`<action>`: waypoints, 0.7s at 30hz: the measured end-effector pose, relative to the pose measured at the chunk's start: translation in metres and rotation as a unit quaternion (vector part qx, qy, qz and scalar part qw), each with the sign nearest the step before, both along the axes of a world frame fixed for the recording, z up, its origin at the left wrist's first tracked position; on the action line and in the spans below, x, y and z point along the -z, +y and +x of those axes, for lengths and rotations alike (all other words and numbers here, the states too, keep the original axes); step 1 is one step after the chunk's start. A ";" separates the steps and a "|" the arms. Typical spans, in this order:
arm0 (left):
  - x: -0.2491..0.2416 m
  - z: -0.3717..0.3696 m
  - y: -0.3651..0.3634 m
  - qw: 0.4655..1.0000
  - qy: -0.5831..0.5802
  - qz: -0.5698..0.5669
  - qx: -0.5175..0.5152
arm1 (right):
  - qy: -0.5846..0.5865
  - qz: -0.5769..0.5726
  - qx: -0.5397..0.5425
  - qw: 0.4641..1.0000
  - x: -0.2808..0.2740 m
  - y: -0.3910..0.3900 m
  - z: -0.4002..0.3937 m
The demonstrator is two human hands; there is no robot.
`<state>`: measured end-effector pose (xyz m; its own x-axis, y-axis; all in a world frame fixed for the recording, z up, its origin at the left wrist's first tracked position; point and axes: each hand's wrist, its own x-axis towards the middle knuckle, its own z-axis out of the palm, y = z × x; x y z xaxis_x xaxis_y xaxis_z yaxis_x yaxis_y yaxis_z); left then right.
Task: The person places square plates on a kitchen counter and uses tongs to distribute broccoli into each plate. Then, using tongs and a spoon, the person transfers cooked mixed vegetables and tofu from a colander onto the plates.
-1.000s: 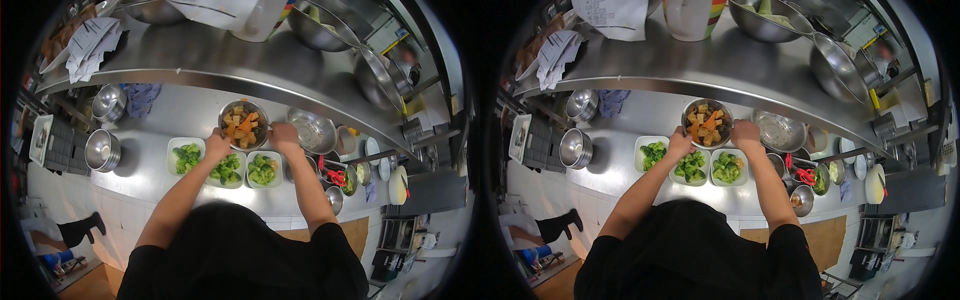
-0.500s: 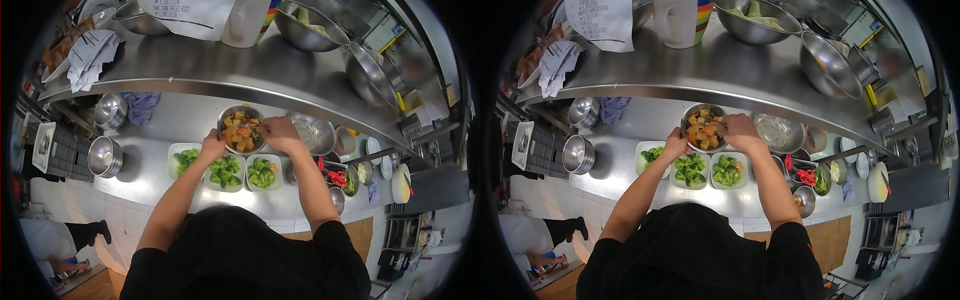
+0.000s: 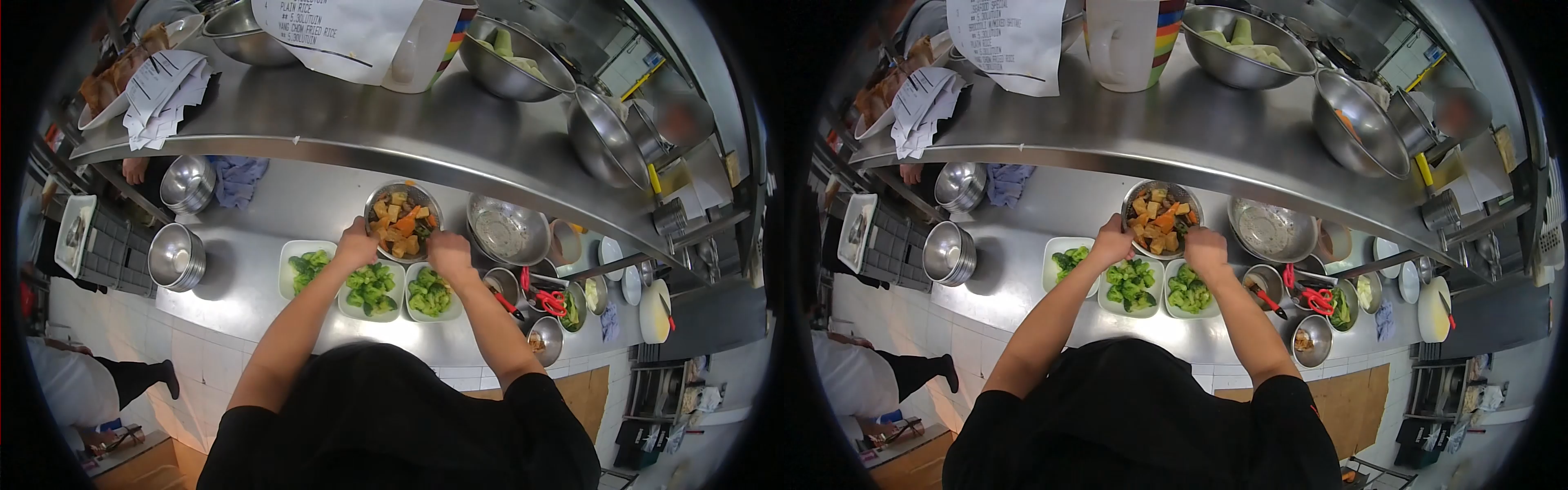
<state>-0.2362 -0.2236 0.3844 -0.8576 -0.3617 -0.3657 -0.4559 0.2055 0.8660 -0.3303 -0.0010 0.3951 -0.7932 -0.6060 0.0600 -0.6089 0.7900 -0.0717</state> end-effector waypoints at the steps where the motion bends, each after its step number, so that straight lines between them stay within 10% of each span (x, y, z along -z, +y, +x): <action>1: -0.001 0.000 0.000 1.000 0.003 -0.007 -0.001 | -0.019 0.005 0.020 1.000 -0.009 0.002 -0.001; 11: 0.004 0.030 -0.036 0.994 0.034 0.086 -0.051 | -0.111 -0.162 0.079 0.977 -0.078 0.036 0.010; 21: 0.110 0.209 -0.174 0.904 0.136 -0.137 -0.382 | -0.509 -0.241 0.041 0.825 -0.034 -0.075 0.096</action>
